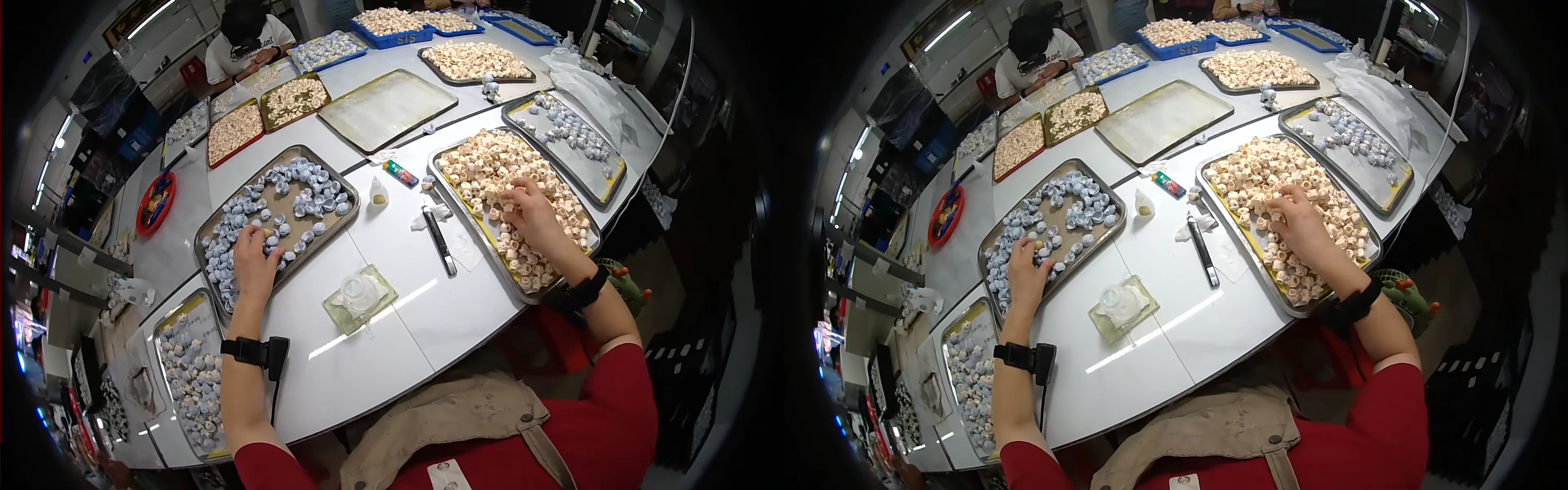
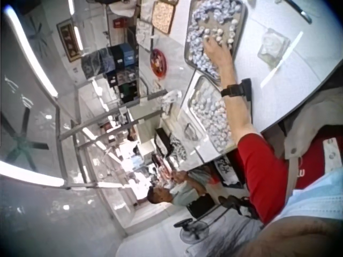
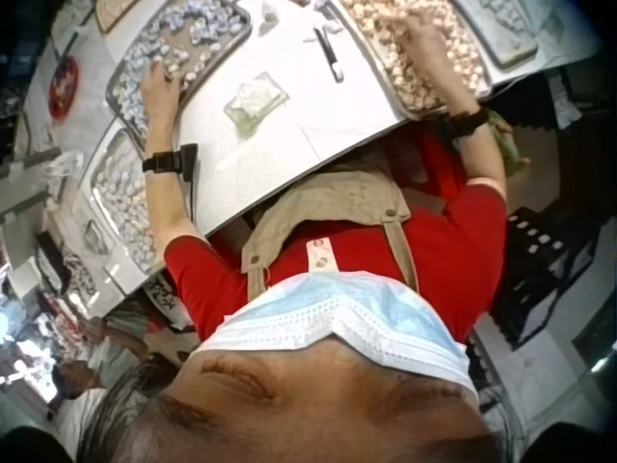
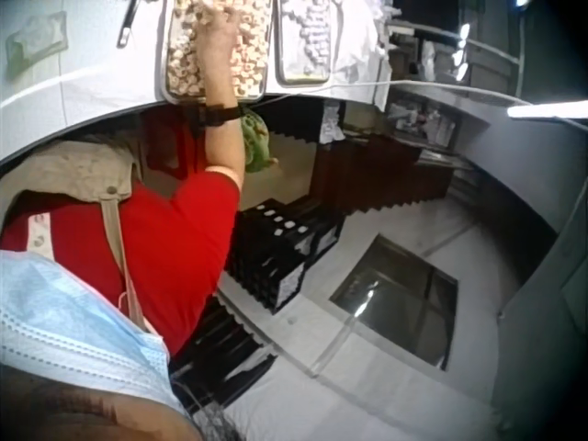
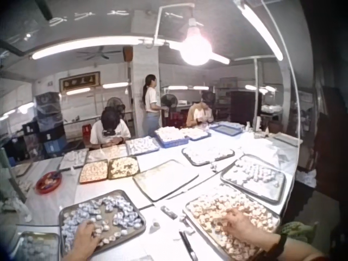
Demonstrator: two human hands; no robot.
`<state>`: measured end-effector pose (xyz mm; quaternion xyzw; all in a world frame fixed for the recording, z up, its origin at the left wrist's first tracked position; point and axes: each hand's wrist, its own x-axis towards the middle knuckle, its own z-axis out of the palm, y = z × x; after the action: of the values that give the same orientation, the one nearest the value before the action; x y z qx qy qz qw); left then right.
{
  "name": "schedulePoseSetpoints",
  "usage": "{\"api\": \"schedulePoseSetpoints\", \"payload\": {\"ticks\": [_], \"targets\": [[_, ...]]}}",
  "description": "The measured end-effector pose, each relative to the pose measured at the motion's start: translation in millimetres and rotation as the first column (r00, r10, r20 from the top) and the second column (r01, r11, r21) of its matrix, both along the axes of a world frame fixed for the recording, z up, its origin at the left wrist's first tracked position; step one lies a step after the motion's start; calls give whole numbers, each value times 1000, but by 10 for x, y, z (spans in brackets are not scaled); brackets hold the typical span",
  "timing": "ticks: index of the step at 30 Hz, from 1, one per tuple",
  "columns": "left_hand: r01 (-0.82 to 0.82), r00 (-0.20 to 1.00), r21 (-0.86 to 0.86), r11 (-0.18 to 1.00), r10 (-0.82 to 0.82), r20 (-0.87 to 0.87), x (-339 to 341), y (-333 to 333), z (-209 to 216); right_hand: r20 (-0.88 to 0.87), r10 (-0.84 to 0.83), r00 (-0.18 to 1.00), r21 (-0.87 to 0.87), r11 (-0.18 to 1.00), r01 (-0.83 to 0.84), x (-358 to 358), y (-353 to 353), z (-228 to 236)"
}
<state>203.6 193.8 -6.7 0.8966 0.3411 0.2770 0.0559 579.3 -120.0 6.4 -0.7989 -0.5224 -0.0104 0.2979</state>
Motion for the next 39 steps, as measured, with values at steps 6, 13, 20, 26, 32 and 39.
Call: {"api": "schedulePoseSetpoints", "payload": {"ticks": [6, 13, 20, 26, 32, 39], "targets": [[-39, 996, 116, 993, 29, 81, 43, -43, -104, -276, 29, 961, 50, 999, -16, 6, -11, 74], [-97, 986, 36, 995, 91, 139, -98, 80, -191, -424, 45, 905, 171, 985, 31, -68, 3, 120], [-26, 996, 175, 984, 11, 87, -4, 81, -97, -692, 245, 679, 286, 957, -54, -392, -70, 233], [90, 995, -137, 986, -93, -18, 448, 63, 69, -795, 329, 510, 281, 944, -172, -738, -78, 238], [92, 962, -138, 986, -124, -244, 716, 151, -67, -882, 306, 358, 212, 937, -279, -1061, 98, 401], [725, 593, -669, 160, 349, 726, 317, -839, 526, -887, 368, 280, 258, 896, -360, -1247, 323, 470]]}}
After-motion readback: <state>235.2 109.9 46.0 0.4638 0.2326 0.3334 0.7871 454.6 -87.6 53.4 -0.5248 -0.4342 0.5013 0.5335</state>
